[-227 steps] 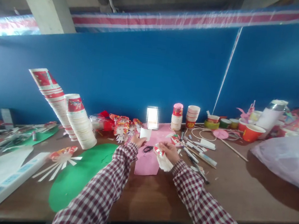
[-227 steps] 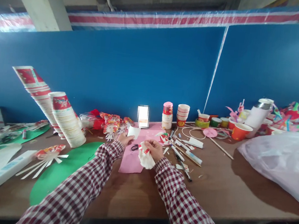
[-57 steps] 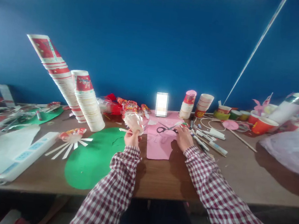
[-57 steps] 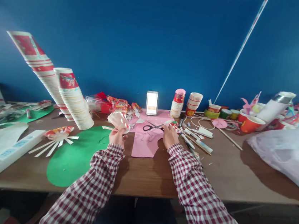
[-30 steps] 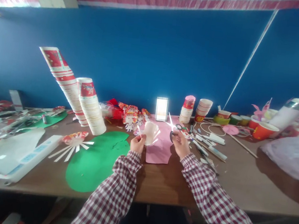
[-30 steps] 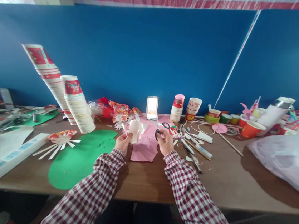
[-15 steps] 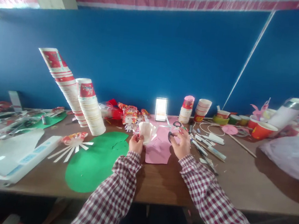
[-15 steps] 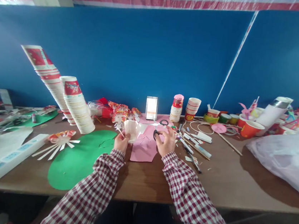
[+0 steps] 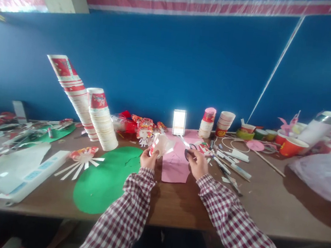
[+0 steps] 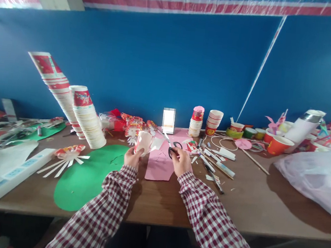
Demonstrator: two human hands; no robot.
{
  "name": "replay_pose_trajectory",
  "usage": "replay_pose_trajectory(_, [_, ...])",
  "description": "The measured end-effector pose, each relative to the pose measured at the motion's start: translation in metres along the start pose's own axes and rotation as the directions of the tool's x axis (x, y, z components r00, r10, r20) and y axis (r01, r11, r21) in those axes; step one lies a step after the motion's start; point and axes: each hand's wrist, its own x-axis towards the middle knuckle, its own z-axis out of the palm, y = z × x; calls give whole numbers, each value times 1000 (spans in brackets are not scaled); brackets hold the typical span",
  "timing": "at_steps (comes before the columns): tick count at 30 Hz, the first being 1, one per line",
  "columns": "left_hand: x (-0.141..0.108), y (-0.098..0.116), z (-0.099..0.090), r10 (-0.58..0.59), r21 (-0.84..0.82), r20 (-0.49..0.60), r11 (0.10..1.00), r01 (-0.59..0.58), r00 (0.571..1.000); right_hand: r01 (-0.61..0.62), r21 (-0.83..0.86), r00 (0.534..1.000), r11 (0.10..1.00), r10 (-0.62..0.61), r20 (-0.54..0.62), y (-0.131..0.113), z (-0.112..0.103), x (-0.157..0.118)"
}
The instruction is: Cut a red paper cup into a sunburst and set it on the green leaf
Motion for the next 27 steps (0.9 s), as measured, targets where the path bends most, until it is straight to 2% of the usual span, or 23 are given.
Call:
replay_pose_trajectory(6, [-4, 1, 4, -29, -99, 81, 994, 37, 996, 74, -212, 979, 975, -111, -172, -6, -5, -2])
replay_pose_trajectory(9, [-7, 2, 5, -58, -117, 122, 990, 73, 991, 107, -227, 971, 968, -151, -187, -6, -5, -1])
replay_pose_trajectory(11, [-9, 4, 6, -76, -150, 156, 984, 100, 985, 130, -198, 973, 971, -164, -165, -3, -3, -1])
replay_pose_trajectory(16, [-13, 10, 9, -117, -355, 210, 916, 187, 971, 125, -132, 985, 983, -139, -101, 4, 0, 0])
replay_pose_trajectory(22, [-12, 11, 8, -166, -367, 184, 902, 225, 969, -73, -56, 997, 996, 73, -4, 1, 2, -5])
replay_pose_trajectory(27, [-7, 2, 5, -112, -350, 151, 923, 159, 982, -151, 125, 984, 980, 137, 116, -7, 2, -5])
